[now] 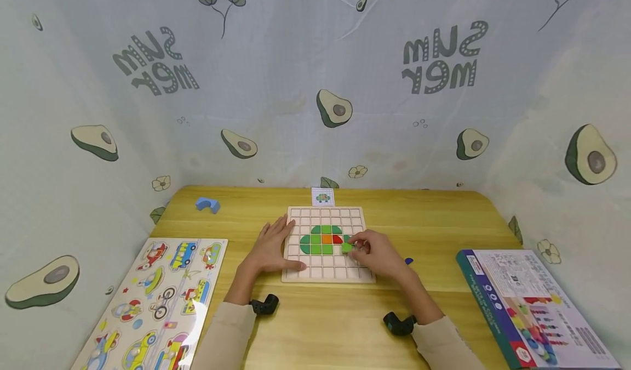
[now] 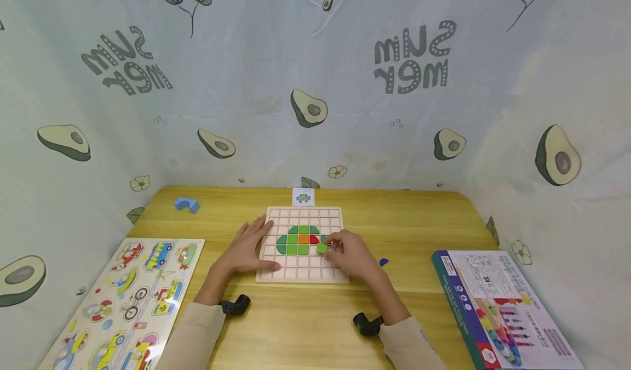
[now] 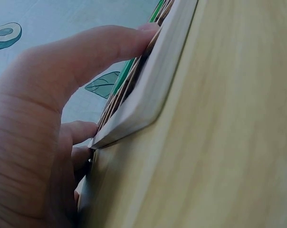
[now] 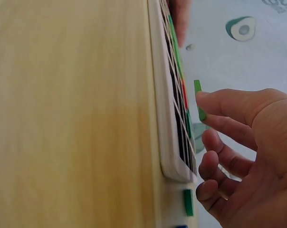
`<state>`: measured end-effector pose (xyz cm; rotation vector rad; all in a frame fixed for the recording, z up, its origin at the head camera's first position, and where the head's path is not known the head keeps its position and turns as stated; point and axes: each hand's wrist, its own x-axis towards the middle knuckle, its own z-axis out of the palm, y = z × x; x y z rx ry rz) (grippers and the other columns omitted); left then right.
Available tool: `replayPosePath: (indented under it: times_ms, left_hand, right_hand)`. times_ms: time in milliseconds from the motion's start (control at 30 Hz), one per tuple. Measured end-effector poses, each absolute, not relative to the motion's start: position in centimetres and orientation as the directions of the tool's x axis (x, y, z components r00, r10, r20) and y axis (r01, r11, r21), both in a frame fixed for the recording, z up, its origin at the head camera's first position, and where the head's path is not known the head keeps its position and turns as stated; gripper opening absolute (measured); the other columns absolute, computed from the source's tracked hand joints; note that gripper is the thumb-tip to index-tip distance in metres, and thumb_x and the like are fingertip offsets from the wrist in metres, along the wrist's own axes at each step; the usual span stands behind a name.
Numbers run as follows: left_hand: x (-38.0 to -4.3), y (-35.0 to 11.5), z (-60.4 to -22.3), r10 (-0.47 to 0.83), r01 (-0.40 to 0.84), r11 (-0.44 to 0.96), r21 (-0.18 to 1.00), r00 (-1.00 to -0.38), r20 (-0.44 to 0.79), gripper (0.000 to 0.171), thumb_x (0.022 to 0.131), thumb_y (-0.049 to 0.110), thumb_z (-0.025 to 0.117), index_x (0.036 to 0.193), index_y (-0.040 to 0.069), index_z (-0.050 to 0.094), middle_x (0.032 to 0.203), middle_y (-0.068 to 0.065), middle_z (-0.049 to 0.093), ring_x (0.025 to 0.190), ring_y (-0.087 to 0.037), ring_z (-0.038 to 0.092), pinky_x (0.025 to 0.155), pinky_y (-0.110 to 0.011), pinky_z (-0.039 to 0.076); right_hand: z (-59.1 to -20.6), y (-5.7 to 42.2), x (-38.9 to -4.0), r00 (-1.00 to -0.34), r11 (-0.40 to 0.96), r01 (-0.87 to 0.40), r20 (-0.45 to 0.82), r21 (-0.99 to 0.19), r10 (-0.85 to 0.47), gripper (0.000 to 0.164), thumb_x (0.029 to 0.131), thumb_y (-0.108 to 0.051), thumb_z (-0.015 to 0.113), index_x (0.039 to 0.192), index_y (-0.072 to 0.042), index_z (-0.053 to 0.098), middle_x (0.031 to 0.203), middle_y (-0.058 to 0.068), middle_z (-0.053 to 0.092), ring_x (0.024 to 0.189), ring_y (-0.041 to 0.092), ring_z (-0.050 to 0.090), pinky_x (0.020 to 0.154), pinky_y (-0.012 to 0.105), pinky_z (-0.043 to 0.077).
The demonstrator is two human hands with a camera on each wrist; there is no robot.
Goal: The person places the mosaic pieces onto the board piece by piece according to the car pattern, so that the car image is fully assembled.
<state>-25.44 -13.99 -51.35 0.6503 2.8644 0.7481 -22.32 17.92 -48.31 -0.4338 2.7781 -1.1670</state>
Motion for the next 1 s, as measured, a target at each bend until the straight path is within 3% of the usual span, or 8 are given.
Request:
replayPosePath:
  times_ms: [1000]
  left_hand:
    - [-25.4,-14.0,-51.0,0.430,0.368,0.792,0.487,-0.903,-0.017,0.122,0.070,0.067,0.078,0.165,0.011,0.025,0.174,-0.014,0.011,0.161,-0.035,0.013,0.131,-0.055,0.003]
  right_hand:
    - [-48.9,15.6,-23.1,-0.963,0.701,-0.188,-0.012,-0.688,-0.269,0.023,0.091,-0.013,0.077,0.114,-0.011,0.077,0.088,0.002,0.058,0.074,0.016,0.049,0.062,0.024,0.040]
